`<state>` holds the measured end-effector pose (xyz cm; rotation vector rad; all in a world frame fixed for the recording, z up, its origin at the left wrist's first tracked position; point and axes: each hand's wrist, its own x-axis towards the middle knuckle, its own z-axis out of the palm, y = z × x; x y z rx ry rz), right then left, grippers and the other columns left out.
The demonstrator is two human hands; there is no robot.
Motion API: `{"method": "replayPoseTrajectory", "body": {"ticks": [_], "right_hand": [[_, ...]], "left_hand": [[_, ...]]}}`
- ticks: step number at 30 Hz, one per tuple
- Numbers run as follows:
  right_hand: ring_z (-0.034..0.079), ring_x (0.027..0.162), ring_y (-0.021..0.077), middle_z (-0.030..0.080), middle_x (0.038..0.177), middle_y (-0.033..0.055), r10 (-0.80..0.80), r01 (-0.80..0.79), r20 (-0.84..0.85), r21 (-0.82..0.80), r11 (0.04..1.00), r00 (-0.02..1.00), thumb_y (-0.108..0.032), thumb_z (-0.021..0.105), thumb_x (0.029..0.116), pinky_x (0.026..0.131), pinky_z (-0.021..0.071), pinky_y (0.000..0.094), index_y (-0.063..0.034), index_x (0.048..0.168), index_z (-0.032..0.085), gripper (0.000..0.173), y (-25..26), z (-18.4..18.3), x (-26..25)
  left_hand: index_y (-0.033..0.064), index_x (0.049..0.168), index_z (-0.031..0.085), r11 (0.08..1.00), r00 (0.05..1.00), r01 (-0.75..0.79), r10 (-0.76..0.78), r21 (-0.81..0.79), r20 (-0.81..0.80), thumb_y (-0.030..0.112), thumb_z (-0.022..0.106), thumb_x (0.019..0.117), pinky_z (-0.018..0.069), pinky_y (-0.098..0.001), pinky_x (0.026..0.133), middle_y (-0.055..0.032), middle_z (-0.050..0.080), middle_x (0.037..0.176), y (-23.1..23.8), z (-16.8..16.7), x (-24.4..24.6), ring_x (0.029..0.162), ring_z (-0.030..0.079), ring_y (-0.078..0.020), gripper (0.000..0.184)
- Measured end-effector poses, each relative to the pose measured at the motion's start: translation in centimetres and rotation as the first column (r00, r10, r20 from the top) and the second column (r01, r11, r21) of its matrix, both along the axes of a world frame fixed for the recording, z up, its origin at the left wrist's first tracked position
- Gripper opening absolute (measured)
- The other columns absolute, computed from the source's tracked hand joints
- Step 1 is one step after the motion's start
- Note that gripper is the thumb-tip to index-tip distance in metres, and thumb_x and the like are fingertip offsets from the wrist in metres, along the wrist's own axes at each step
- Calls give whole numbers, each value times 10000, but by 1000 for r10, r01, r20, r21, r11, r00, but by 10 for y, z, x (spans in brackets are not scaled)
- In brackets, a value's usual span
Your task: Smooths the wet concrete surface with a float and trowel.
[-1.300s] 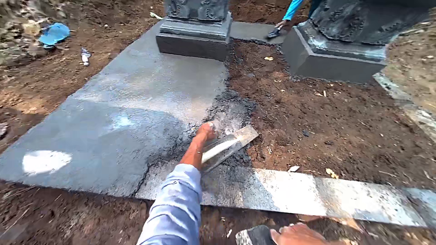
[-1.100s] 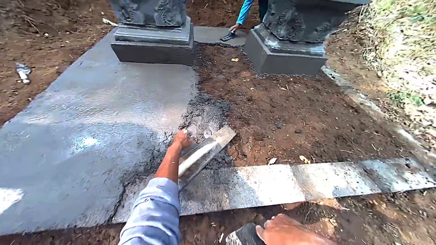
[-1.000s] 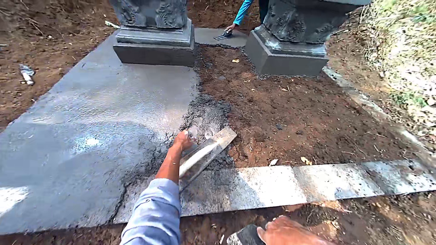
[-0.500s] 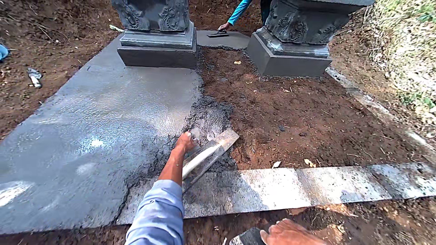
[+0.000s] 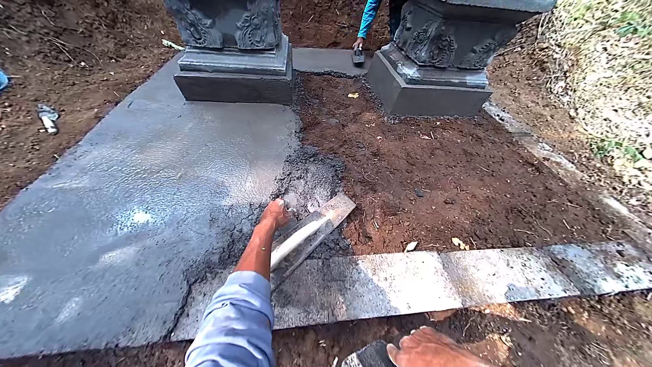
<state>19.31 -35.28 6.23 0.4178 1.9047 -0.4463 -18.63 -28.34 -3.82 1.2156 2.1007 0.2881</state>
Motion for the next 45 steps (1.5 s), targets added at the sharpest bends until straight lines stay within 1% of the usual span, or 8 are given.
{"method": "replayPoseTrajectory", "body": {"ticks": [3,6,11,20,30,33,38,45], "right_hand": [[654,1154,433,684,1173,247,-9,9,-6,6,1000,1000,-357,459,1092,967,492,599,-39,1365,561,431,0,0,1],[658,1135,441,684,1157,256,-13,13,-27,10,1000,1000,-345,465,1089,946,498,608,-31,1358,563,425,-1,0,2],[653,1149,436,681,1166,252,-5,5,3,-1,1000,1000,-346,455,1095,965,493,598,-31,1356,560,423,0,1,0],[655,1150,434,682,1168,248,-7,7,17,1,1000,1000,-344,451,1096,965,496,596,-34,1362,554,421,1,-1,0],[661,1119,432,683,1150,242,-8,8,1,12,1000,1000,-355,457,1094,929,500,604,-48,1359,568,421,1,0,3],[658,1128,434,683,1154,245,-11,11,1,8,1000,1000,-358,461,1094,945,497,605,-45,1362,562,424,0,-2,2],[662,1110,437,684,1131,249,-4,5,-34,5,1000,999,-340,465,1091,930,500,605,-33,1329,574,403,-1,-4,5],[658,1131,431,682,1156,244,-23,23,-7,7,1000,1000,-360,465,1093,946,501,599,-43,1351,570,422,-6,-4,4]], "left_hand": [[-14,1252,649,1000,1000,-5,5,-2,15,264,535,1057,484,-539,1018,-248,653,1241,0,1,1,1139,653,-369,358],[-4,1242,656,1000,999,-25,25,-2,30,259,536,1054,510,-536,978,-236,675,1193,0,1,2,1070,678,-359,344],[-4,1223,658,1000,999,-28,28,-6,34,261,535,1057,518,-521,964,-228,679,1175,1,-1,1,1040,687,-341,336],[-5,1229,657,1000,999,-19,19,-11,27,267,532,1059,503,-532,985,-238,668,1202,2,0,2,1080,673,-356,344],[-19,1226,658,1000,999,-17,16,21,48,254,543,1058,515,-515,973,-244,675,1175,1,-4,1,1047,684,-346,341],[-24,1221,654,1000,999,-20,20,17,47,259,538,1060,520,-506,958,-239,677,1163,0,-4,0,1022,689,-339,346],[-20,1233,650,999,998,-31,30,15,58,253,537,1059,517,-525,971,-244,670,1187,-5,-5,-1,1055,683,-352,343],[-19,1237,651,1000,999,-24,24,9,47,263,533,1064,518,-509,974,-242,671,1188,-7,-7,1,1051,684,-341,351]]}}
